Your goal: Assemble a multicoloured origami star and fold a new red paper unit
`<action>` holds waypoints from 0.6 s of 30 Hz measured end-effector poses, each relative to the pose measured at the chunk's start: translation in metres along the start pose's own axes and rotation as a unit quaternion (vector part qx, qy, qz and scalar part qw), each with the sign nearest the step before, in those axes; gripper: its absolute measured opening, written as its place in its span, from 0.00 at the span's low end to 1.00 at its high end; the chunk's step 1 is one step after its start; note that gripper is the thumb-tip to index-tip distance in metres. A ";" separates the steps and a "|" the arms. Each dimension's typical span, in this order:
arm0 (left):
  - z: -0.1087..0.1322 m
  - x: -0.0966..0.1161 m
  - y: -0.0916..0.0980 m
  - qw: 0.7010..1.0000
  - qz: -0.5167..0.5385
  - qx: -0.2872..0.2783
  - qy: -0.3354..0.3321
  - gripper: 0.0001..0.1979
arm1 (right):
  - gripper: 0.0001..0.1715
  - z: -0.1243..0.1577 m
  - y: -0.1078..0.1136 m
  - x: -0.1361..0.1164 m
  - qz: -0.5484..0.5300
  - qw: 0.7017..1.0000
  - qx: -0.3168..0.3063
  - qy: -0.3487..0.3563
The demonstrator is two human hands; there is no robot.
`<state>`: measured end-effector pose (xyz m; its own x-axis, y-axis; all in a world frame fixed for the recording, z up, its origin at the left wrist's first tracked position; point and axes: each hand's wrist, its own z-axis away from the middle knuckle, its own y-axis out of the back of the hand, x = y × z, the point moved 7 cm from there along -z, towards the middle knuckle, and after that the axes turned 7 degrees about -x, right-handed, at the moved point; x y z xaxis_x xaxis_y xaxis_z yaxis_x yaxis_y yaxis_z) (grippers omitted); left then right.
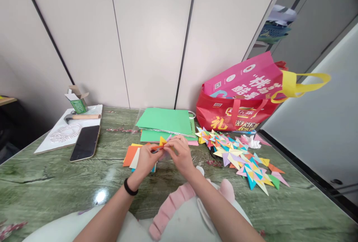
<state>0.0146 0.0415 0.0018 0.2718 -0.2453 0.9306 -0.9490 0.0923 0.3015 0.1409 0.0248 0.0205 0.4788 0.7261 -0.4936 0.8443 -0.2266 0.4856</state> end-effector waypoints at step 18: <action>-0.001 -0.001 0.003 1.000 -0.005 0.010 -0.010 0.07 | 0.02 0.001 0.003 0.006 0.002 1.000 0.014 -0.009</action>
<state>0.0118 0.0428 0.0018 0.2784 -0.2647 0.9233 -0.9491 0.0714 0.3067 0.1465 0.0278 0.0185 0.4860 0.7139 -0.5040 0.8487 -0.2479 0.4672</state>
